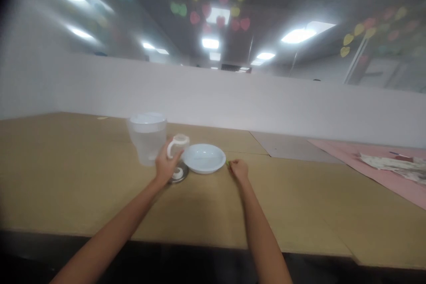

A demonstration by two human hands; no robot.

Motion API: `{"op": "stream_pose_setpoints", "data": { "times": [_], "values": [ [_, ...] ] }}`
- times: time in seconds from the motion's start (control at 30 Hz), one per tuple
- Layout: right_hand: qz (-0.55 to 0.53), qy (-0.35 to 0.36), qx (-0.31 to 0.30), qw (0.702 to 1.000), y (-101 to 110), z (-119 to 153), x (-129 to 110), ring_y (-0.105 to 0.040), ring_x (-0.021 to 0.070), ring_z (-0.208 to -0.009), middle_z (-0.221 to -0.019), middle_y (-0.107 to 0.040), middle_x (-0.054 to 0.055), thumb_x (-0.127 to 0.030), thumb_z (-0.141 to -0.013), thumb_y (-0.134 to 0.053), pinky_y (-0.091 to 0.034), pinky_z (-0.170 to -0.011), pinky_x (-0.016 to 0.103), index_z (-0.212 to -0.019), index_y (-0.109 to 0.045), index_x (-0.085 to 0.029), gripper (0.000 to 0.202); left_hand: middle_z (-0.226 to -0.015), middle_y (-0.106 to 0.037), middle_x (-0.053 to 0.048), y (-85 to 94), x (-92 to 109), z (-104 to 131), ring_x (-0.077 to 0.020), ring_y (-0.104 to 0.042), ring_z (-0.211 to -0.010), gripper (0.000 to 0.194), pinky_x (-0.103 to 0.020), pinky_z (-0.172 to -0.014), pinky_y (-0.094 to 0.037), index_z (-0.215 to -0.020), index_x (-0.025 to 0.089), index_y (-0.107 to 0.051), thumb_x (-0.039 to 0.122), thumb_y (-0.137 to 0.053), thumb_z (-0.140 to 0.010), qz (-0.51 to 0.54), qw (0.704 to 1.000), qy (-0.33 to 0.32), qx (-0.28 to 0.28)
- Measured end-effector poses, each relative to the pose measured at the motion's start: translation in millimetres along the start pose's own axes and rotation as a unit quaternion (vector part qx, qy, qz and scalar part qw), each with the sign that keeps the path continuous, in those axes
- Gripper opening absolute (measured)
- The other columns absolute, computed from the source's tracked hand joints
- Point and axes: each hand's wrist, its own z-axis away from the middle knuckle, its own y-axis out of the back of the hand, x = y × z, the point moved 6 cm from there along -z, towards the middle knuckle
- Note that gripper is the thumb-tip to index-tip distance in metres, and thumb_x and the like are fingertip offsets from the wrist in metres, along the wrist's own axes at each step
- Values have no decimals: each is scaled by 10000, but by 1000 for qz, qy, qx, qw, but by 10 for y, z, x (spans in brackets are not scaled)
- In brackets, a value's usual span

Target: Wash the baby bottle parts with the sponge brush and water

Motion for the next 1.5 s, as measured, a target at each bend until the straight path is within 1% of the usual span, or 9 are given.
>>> {"op": "stream_pose_setpoints", "data": {
  "times": [0.1, 0.23, 0.4, 0.57, 0.77, 0.9, 1.03, 1.23, 1.5],
  "values": [
    [191, 19, -69, 979, -111, 41, -52, -379, 53, -307, -315, -446, -60, -118, -534, -645, -247, -364, 158, -466, -571, -145, 105, -1086, -570, -96, 17, 5, 39, -188, -581, -912, 593, -295, -747, -485, -1243, 183, -343, 402, -569, -740, 60, 996, 54, 30],
    [417, 53, -150, 895, -229, 136, -105, -451, 84, -383, -379, -510, -11, -178, -598, -596, -278, -425, 189, -516, -624, -149, 92, -1083, -555, -118, -32, 210, 190, -206, -570, -964, 717, -309, -785, -497, -1239, 149, -301, 403, -639, -659, 121, 992, -21, 4],
    [473, 117, -113, 866, -222, 162, -227, -511, 129, -501, -530, -597, 52, -326, -722, -500, -289, -473, 217, -572, -633, -150, 266, -1121, -547, -122, -315, 498, 501, -217, -598, -927, 725, -334, -787, -513, -1219, 170, -319, 425, -650, -626, 168, 958, -81, -218],
    [384, 190, -48, 902, -198, 155, -371, -545, 152, -577, -648, -631, 77, -436, -835, -263, -334, -524, 230, -738, -643, -136, 494, -1137, -547, -113, -444, 639, 637, -231, -573, -986, 758, -325, -814, -492, -1250, 186, -318, 423, -660, -617, 160, 923, -55, -346],
    [330, 228, -79, 912, -288, 178, -341, -543, 153, -581, -650, -628, 54, -448, -735, -451, -370, -549, 240, -710, -620, -142, 350, -1094, -568, -115, -453, 617, 558, -234, -563, -979, 772, -329, -820, -455, -1276, 170, -297, 502, -605, -651, 104, 921, -63, -371],
    [255, 201, -58, 944, -253, 143, -317, -527, 131, -515, -604, -607, 33, -422, -692, -498, -380, -501, 231, -674, -595, -154, 286, -1001, -584, -83, -362, 499, 378, -203, -574, -873, 714, -298, -783, -439, -1206, 160, -394, 538, -597, -635, 60, 946, -84, -306],
    [117, 109, -48, 986, -205, 86, -266, -482, 101, -406, -537, -577, 5, -429, -646, -556, -359, -391, 208, -667, -561, -157, 273, -830, -601, -51, -214, 94, 122, -165, -561, -788, 335, -269, -726, -419, -920, 165, -559, 407, -339, -846, -62, 977, 23, -201],
    [-12, 27, -30, 999, -158, 80, -264, -517, 102, -395, -560, -605, 3, -342, -623, -633, -436, -374, 223, -668, -521, -164, 215, -847, -639, -116, -389, -367, 158, -199, -584, -814, 498, -286, -728, -407, -753, 135, -630, 399, -228, -882, -220, 899, 107, -363],
    [-34, 7, -34, 999, -175, 96, -258, -528, 98, -373, -528, -615, 1, -260, -664, -630, -455, -354, 203, -655, -508, -167, 154, -769, -657, -163, -404, -424, 235, -220, -617, -751, 591, -295, -689, -425, -729, 99, -656, 445, -200, -876, -248, 873, 157, -390]
  ]
}}
